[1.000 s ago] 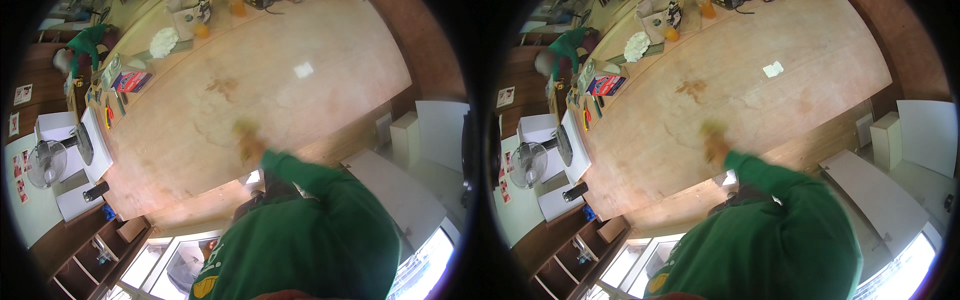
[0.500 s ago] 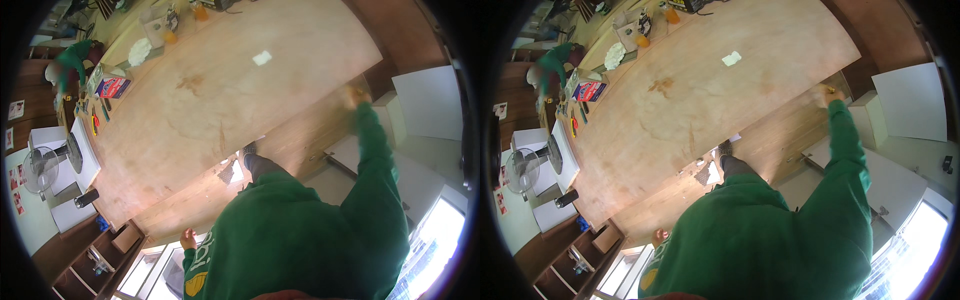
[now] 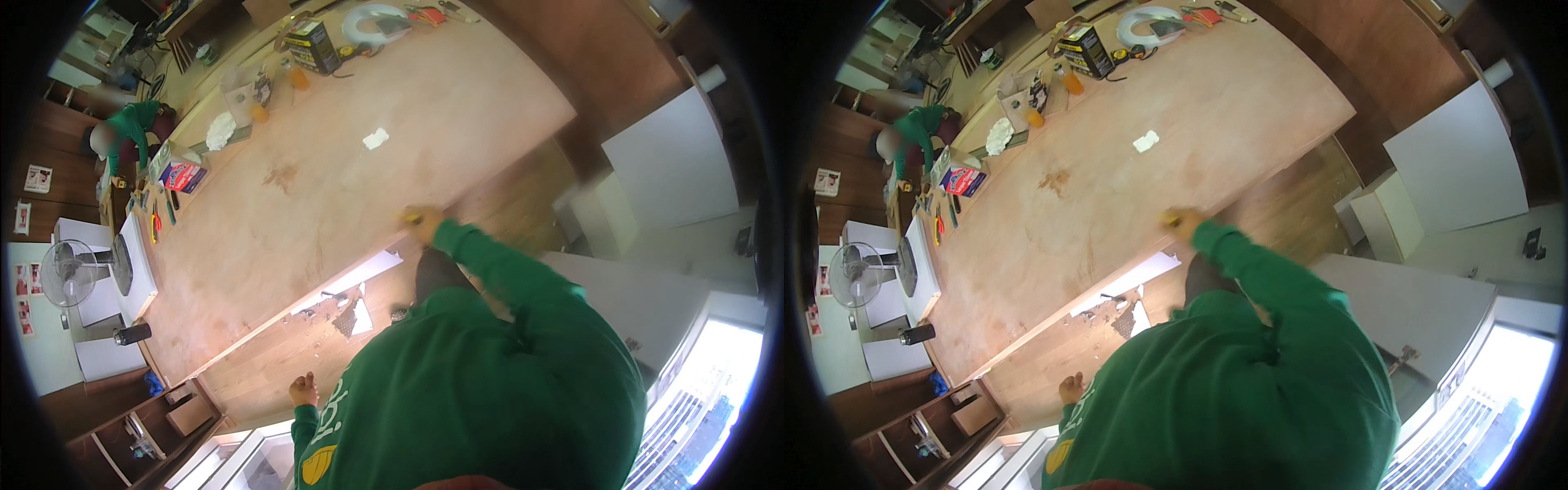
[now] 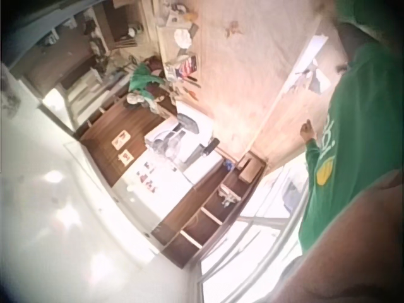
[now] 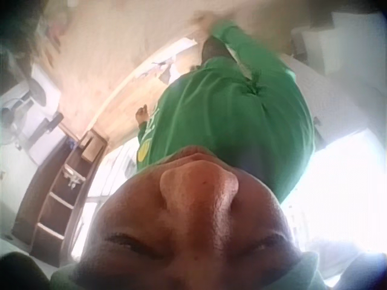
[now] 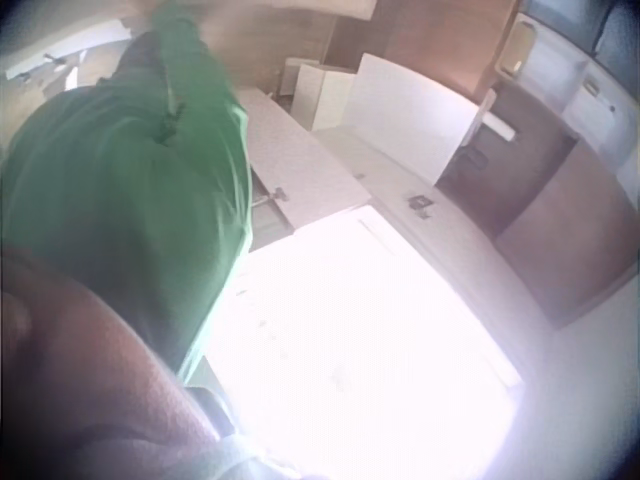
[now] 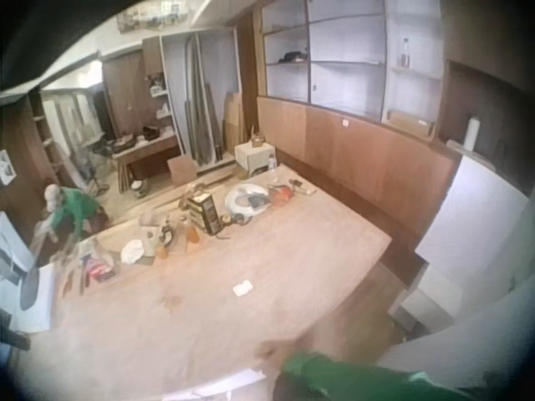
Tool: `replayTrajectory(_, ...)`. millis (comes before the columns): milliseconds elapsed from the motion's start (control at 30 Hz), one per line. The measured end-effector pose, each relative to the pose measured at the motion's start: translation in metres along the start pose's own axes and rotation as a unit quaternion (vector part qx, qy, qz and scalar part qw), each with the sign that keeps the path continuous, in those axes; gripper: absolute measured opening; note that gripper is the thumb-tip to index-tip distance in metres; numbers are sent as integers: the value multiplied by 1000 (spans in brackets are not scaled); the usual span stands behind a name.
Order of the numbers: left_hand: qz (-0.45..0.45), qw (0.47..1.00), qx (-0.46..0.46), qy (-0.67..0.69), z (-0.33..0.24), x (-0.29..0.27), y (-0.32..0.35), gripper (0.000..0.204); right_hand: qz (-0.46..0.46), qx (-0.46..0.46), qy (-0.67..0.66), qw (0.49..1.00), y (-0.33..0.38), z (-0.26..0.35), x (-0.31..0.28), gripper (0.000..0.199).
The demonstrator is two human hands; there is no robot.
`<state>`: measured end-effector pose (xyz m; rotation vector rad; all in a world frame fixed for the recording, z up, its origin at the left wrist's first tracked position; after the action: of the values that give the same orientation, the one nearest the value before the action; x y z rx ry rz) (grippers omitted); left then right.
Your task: The person organizes and cleans a wooden workspace by picking up scraps, moving tools, and using a brush to sweep debris off the surface.
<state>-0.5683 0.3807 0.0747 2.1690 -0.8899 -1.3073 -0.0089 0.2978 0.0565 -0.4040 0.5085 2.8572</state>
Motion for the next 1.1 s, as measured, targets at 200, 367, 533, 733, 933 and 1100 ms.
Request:
replayTrajectory(200, 10, 999, 21, -37, -44, 91, -22, 32, 160, -85, -67, 981, -92, -8, 74, 24)
replayTrajectory(367, 107, 989, -11, -104, -32, 188, -48, 26, 54, -74, -230, 969, -89, -186, -192, 23)
replayTrajectory(533, 155, 987, -18, -35, -121, 242, -66, 23, -231, 331, 383, 831, 130, -325, -650, 39)
replayTrajectory(733, 101, 977, -64, 175, -256, 203, -88, 17, -392, 94, -69, 912, 112, -286, -691, 35)
replayTrajectory(933, 62, 994, 25, 84, -362, 193, -98, 14, -41, 2, 63, 997, -28, -181, -399, 25)
replayTrajectory(1100, 97, 995, 35, 19, -320, 209, -89, 14, 70, 65, 130, 987, -81, -228, -472, 23)
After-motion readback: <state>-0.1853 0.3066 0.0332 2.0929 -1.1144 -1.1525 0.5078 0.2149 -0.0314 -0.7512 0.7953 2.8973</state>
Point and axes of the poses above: each hand's wrist, its own y-axis away from the middle knuckle, its own x-axis out of the palm, z = x × y, the point moved 7 cm from there along -y, towards the middle knuckle, and after that the axes turned 15 degrees about z, right-handed, at the moved point
